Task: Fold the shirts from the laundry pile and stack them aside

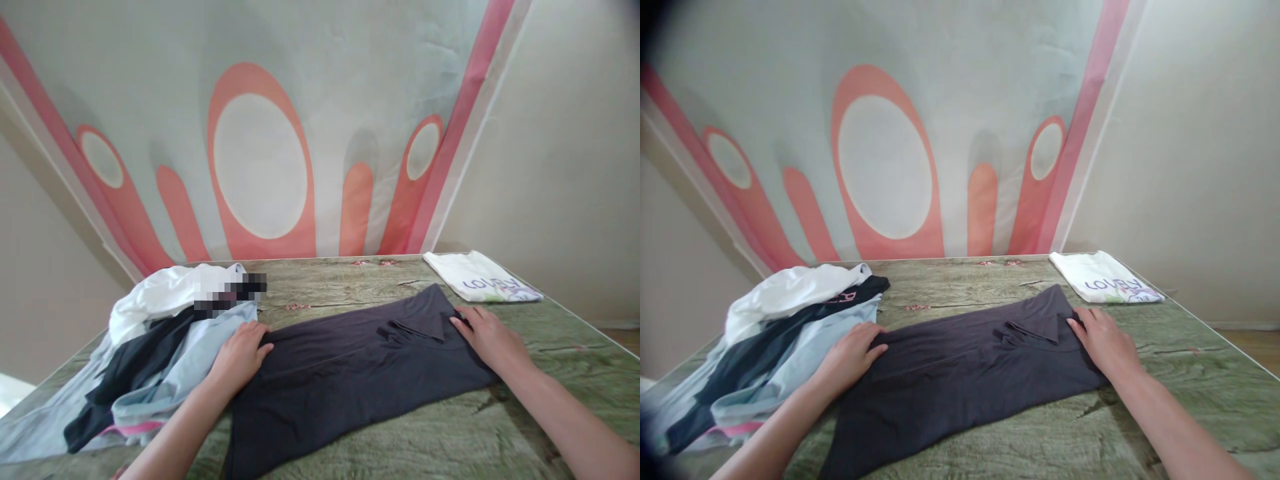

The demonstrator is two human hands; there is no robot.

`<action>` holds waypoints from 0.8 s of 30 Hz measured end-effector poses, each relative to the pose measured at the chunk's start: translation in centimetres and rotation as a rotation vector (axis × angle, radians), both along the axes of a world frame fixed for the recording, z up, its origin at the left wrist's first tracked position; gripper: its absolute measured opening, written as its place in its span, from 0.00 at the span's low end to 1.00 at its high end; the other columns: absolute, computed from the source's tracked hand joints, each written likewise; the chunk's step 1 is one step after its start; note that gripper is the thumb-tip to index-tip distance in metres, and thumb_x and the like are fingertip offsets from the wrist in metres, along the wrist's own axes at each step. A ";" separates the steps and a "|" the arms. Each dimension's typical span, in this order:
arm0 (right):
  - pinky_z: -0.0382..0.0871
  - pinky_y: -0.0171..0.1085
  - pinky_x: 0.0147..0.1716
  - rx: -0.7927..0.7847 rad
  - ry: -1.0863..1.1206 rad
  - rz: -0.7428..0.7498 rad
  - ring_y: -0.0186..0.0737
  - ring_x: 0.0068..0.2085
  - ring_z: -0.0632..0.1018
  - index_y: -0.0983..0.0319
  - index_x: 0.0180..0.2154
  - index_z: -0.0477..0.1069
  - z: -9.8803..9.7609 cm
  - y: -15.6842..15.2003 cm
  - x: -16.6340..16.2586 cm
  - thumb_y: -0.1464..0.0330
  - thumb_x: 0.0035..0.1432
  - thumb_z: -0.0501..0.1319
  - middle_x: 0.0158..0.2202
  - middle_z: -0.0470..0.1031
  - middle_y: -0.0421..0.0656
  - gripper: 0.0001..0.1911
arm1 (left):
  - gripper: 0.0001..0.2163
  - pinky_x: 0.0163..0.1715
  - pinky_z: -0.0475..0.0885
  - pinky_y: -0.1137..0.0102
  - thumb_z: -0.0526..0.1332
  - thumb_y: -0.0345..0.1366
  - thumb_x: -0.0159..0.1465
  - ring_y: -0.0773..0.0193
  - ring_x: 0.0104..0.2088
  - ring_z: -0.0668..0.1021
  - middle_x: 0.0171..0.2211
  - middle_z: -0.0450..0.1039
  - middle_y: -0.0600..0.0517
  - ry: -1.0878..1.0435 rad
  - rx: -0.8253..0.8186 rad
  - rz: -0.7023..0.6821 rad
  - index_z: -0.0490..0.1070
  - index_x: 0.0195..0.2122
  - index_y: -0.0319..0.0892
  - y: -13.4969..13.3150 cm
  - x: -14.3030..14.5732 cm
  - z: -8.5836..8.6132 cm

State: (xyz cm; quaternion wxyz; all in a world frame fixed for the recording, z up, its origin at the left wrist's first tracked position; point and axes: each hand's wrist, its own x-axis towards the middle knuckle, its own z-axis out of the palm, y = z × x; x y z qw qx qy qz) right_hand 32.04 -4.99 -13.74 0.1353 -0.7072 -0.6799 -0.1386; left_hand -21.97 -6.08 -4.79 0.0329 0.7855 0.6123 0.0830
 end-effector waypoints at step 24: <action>0.56 0.39 0.19 -0.105 -0.004 -0.116 0.45 0.25 0.75 0.57 0.36 0.69 -0.3 -1.0 2.0 0.56 0.65 0.45 0.37 0.77 0.48 0.18 | 0.10 0.47 0.67 0.61 0.53 0.29 0.62 0.52 0.49 0.73 0.47 0.70 0.44 -0.052 0.144 0.018 0.69 0.43 0.42 4.7 2.0 -0.3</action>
